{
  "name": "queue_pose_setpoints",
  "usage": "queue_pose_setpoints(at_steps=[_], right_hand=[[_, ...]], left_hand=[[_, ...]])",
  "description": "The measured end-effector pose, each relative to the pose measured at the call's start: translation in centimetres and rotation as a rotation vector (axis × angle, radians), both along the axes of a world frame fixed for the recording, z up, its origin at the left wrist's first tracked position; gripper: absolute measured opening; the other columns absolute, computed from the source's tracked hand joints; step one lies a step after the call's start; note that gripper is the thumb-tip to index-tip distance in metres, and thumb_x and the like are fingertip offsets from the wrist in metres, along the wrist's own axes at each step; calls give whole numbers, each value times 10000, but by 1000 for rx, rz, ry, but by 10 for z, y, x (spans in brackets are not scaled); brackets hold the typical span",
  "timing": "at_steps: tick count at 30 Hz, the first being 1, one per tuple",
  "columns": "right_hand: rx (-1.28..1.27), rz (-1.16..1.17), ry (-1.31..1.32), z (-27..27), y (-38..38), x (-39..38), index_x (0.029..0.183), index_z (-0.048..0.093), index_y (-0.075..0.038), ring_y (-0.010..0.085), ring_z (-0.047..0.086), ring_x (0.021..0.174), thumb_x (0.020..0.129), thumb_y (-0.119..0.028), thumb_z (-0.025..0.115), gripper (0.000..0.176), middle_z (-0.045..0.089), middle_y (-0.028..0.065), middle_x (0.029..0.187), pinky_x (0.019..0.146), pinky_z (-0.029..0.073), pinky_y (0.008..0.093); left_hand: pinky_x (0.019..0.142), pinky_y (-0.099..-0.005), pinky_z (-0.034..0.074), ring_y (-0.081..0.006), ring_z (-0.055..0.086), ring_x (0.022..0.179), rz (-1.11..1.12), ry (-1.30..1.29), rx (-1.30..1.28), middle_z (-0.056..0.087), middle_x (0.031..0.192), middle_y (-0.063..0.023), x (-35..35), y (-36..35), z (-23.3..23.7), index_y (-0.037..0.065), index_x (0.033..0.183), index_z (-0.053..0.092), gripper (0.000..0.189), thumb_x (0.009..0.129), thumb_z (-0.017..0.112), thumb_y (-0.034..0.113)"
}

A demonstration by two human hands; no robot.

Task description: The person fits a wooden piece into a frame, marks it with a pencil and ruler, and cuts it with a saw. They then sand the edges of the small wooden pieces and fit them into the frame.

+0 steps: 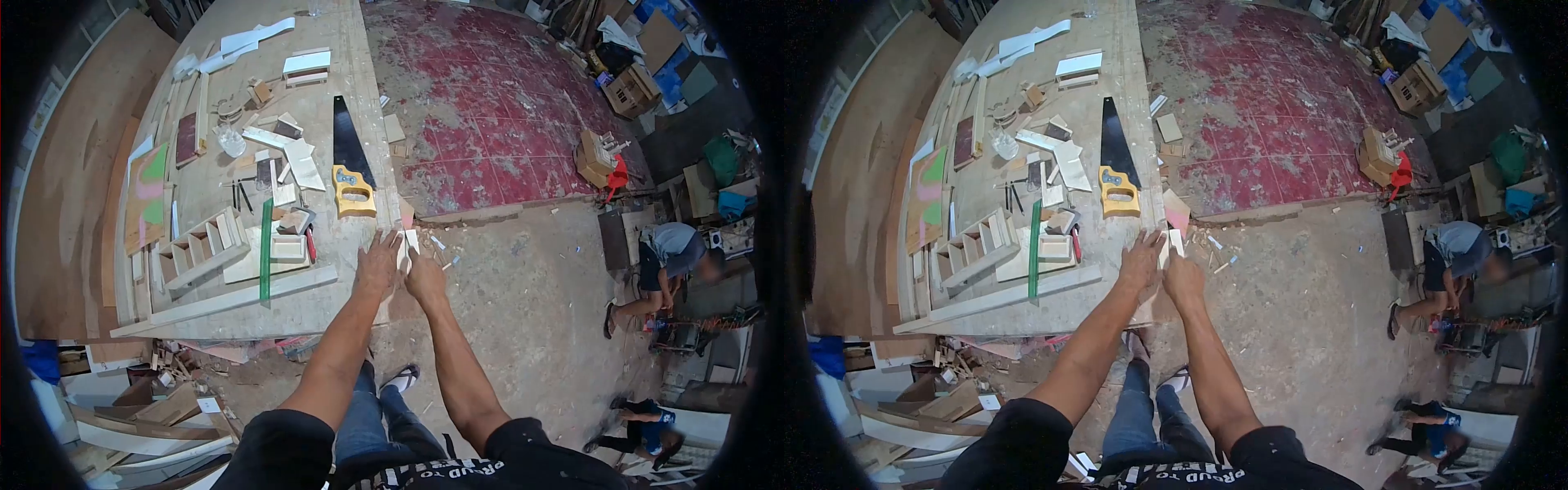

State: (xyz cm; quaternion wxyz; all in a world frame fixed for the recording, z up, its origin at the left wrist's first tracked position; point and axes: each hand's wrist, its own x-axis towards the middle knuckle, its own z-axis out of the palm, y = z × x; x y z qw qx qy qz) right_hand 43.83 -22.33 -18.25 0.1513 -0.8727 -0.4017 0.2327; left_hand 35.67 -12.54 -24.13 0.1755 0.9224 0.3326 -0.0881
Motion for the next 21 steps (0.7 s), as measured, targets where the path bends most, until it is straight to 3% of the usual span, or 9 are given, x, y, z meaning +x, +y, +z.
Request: queue_pose_setpoints(at_steps=[4,11,14,16,21], right_hand=[[-37,-15,-3,39,-58,-31,1276,608,-59,424,679,856,778,-62,636,500,685,274,931,738,530,522],[19,26,-19,-35,15,10,1351,554,-71,434,678,843,793,-66,598,560,683,266,879,724,525,536],[-97,4,6,28,-43,-29,1310,571,-75,433,676,861,801,-70,588,509,685,267,926,740,530,534],[-90,12,22,47,-41,-32,1304,574,-75,431,678,861,799,-67,585,505,688,262,923,741,532,537],[-102,68,14,27,-19,-34,1393,525,-130,425,683,865,794,-52,554,605,694,255,899,746,535,546]], left_hand=[[1068,-625,396,-281,248,1475,6,65,-80,257,1599,10,3,0,28,148,1499,349,962,699,856,314],[1093,-632,354,-279,250,1475,-3,50,-11,256,1601,12,2,5,10,151,1497,357,976,679,867,302],[1107,-627,335,-278,248,1476,14,39,-74,264,1599,11,5,2,15,157,1507,345,948,707,845,258],[1088,-638,360,-238,220,1487,44,67,-104,248,1602,46,3,-1,24,190,1507,345,920,730,827,287],[1086,-648,360,-238,208,1490,77,64,-38,241,1604,46,8,-4,-1,182,1512,335,934,732,829,326]])
